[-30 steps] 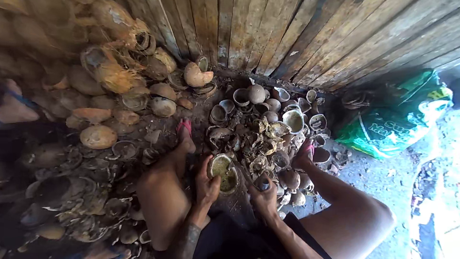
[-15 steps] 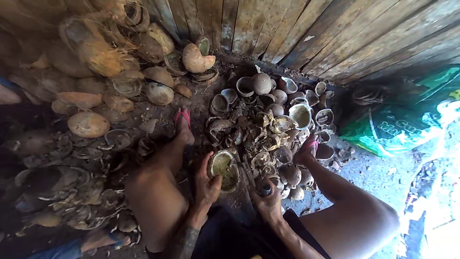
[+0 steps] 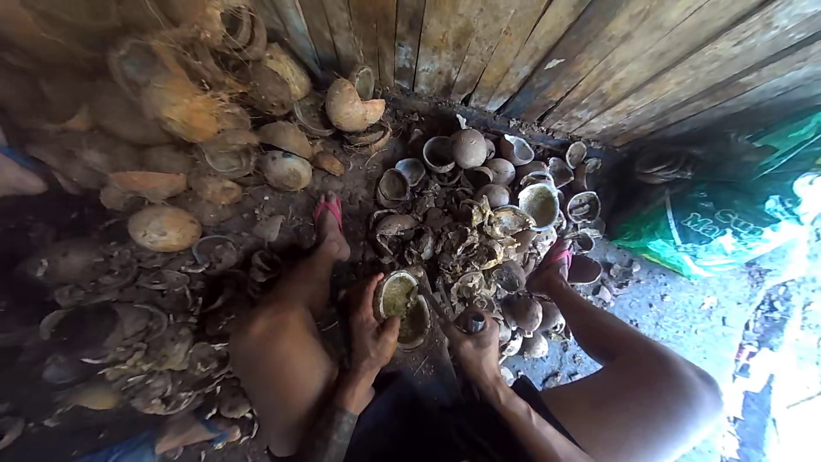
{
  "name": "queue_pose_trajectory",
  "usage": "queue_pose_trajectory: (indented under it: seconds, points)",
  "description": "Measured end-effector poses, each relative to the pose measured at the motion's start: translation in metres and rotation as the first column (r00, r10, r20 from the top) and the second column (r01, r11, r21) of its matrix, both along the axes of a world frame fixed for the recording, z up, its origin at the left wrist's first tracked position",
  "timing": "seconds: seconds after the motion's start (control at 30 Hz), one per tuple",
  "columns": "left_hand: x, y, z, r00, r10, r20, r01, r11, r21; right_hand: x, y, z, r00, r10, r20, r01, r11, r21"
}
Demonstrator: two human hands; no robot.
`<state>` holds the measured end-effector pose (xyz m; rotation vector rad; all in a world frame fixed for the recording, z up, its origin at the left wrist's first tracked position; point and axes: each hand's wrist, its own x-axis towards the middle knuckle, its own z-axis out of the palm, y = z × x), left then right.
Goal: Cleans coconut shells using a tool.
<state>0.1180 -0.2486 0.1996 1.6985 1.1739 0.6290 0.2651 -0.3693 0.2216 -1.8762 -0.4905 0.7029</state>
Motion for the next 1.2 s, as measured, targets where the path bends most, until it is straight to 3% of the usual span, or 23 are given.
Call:
queue_pose_trajectory:
  seconds: [0.1, 0.2, 0.27, 0.37, 0.47, 0.53, 0.6, 0.67, 0.77, 0.83, 0.9, 0.97, 1.1, 1.13, 1.2]
  points:
    - [-0.001, 0.002, -0.001, 1.000, -0.018, 0.004, 0.018, 1.000, 0.003, 0.027, 0.001, -0.021, 0.995, 0.095, 0.023, -0.095, 0.995, -0.031]
    - [0.001, 0.005, 0.003, 0.998, -0.025, -0.066, 0.023, 0.999, -0.030, 0.068, 0.003, -0.066, 0.979, 0.202, -0.007, -0.199, 0.971, 0.133]
    - [-0.001, 0.007, 0.006, 0.994, -0.048, -0.102, 0.040, 0.996, -0.080, 0.065, -0.001, -0.069, 0.978, 0.208, -0.025, -0.200, 0.962, 0.184]
    - [-0.002, 0.015, 0.014, 0.993, -0.075, -0.091, 0.060, 0.986, -0.156, 0.015, -0.013, -0.030, 0.993, 0.014, -0.116, -0.004, 0.996, 0.085]
    - [-0.008, 0.003, 0.009, 0.994, -0.104, -0.043, 0.105, 0.994, 0.007, -0.027, -0.023, -0.001, 0.908, -0.227, -0.352, 0.232, 0.972, -0.029]
    - [-0.007, -0.001, -0.002, 0.994, -0.103, -0.020, 0.105, 0.988, 0.116, -0.029, -0.021, -0.005, 0.869, -0.294, -0.399, 0.298, 0.953, -0.053]
    - [-0.003, 0.005, -0.010, 0.996, -0.085, 0.024, 0.081, 0.984, 0.156, -0.010, -0.014, -0.025, 0.922, -0.248, -0.298, 0.244, 0.968, -0.050]
    - [-0.002, 0.004, -0.014, 0.995, -0.086, 0.052, 0.076, 0.983, 0.168, 0.025, -0.011, -0.053, 0.975, -0.079, -0.208, 0.076, 0.997, -0.023]
    - [-0.001, 0.008, -0.014, 0.996, -0.083, 0.042, 0.075, 0.982, 0.173, 0.072, 0.017, -0.085, 0.975, 0.165, -0.147, -0.159, 0.986, 0.055]
    - [-0.003, 0.009, -0.011, 0.996, -0.092, 0.013, 0.090, 0.988, 0.122, 0.075, 0.016, -0.084, 0.959, 0.208, -0.195, -0.200, 0.978, 0.059]
    - [-0.002, 0.014, -0.004, 0.994, -0.110, -0.010, 0.111, 0.994, 0.027, 0.065, -0.006, -0.075, 0.902, 0.189, -0.388, -0.172, 0.982, 0.078]
    - [-0.003, 0.016, -0.001, 0.995, -0.096, -0.004, 0.096, 0.995, 0.034, 0.042, -0.026, -0.057, 0.834, 0.065, -0.548, -0.055, 0.998, 0.035]
    - [-0.007, 0.007, -0.008, 0.988, -0.133, 0.073, 0.129, 0.990, 0.054, -0.001, -0.034, -0.028, 0.789, -0.249, -0.562, 0.177, 0.967, -0.181]
    - [-0.002, 0.010, -0.009, 0.988, -0.120, 0.097, 0.119, 0.993, 0.023, 0.009, -0.024, -0.023, 0.816, -0.250, -0.522, 0.141, 0.961, -0.240]
    - [0.006, 0.014, -0.008, 0.989, -0.088, 0.116, 0.093, 0.995, -0.040, 0.053, 0.001, -0.018, 0.861, -0.090, -0.500, -0.077, 0.950, -0.303]
